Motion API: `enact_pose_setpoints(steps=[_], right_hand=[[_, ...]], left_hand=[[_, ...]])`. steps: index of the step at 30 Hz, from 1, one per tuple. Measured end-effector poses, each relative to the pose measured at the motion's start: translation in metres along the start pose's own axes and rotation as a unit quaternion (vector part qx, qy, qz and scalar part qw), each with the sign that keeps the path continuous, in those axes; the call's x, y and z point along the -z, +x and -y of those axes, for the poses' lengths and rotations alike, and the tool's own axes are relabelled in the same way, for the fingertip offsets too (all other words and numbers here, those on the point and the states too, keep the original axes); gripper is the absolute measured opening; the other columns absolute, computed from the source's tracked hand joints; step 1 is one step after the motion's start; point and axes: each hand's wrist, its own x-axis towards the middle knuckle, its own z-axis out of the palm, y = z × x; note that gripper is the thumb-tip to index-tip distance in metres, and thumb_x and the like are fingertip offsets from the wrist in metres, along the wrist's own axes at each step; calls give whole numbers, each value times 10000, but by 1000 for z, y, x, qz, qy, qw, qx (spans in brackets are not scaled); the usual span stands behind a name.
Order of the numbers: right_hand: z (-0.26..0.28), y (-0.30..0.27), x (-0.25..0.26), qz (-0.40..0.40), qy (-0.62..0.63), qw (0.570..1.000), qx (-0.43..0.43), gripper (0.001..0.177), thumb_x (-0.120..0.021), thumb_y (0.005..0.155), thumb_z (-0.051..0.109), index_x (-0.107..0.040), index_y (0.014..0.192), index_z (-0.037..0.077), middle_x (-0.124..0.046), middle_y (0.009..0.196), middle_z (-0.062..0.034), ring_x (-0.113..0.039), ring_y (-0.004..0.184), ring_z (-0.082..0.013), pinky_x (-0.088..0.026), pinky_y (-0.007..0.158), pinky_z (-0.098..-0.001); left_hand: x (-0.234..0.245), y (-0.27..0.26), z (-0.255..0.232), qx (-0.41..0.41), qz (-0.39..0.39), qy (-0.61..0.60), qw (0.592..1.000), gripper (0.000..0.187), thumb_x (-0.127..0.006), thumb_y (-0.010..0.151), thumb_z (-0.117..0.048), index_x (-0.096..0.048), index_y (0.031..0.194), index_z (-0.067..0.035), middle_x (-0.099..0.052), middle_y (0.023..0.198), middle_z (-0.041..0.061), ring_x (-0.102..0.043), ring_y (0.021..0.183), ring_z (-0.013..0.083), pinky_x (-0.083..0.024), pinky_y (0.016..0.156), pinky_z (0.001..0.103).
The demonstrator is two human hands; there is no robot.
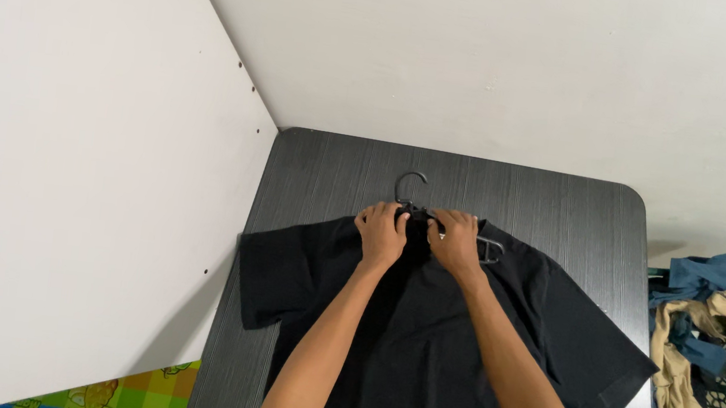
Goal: The person irons a black t-shirt laid flat on a table using a steam iron. After ironing, the person retrieves a hanger from a nearby wardrobe, places the t-shirt on the hanger, and hangs it inside the wardrobe.
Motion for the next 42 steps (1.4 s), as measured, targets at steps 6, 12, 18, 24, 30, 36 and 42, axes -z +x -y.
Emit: enact_pose_setpoints(steps=[6, 12, 18, 24, 30, 36, 42], right_hand=[[-57, -14, 42, 42, -101, 986, -122, 294, -600, 869, 15, -777, 1092, 88, -729, 1131, -98, -589, 1059, -367, -474, 947, -499], [-115, -39, 43, 102, -20, 988, -111, 322, -621, 858, 22, -742, 1154, 59, -684, 1212, -136, -596, 1071, -366, -491, 1001, -491], [-116, -43, 37, 137, -52, 980, -131, 361, -623, 878, 25, -764, 1180, 163, -600, 1209, -163, -562, 1058, -400, -523, 943, -483], [-107, -40, 46, 164, -76, 978, -100, 469, -615, 843, 1, -754, 1228, 229, -532, 1247, -191, -544, 1054, -417, -539, 878, -498], [-109, -35, 51, 165, -85, 979, -88, 429, -665, 796, 64, -745, 1206, 162, -523, 1255, -220, -556, 1115, -437, -530, 929, -510], [-124, -39, 58, 90, -51, 990, -95, 256, -666, 844, 62, -779, 1074, 57, -593, 1174, -236, -607, 1105, -408, -540, 970, -478], [-110, -28, 96, 139, 12, 979, -151, 176, -732, 794, 87, -772, 951, 17, -625, 1136, -186, -665, 963, -342, -572, 845, -411]], left_hand=[[-11, 2, 8, 7, -46, 6, 999, 283, -628, 996, -256, -672, 1208, -75, -670, 1119, 79, -576, 1164, 290, -288, 1129, 571], [-20, 3, -5, 30, -107, 47, 993, 362, -646, 956, -239, -642, 1254, -34, -640, 1173, 142, -537, 1194, 332, -285, 1110, 604], [-40, -35, -34, -163, -77, 18, 983, 382, -666, 893, -145, -668, 1258, -31, -616, 1272, 138, -501, 1249, 332, -395, 1039, 502], [-71, -61, -47, -197, 74, 0, 978, 341, -705, 911, -188, -716, 1220, -42, -650, 1138, 76, -547, 1096, 279, -435, 902, 450], [-73, -62, -50, -242, 76, 82, 964, 185, -692, 922, -184, -728, 1054, -60, -657, 1091, 80, -589, 1068, 256, -438, 886, 435], [-73, -60, -53, -224, 44, 103, 968, 168, -664, 958, -208, -714, 1009, -56, -649, 1045, 82, -603, 997, 251, -446, 842, 445], [-81, -50, -54, -194, 28, 122, 973, 196, -635, 998, -235, -719, 1034, -61, -659, 1040, 81, -618, 960, 256, -463, 824, 463]])
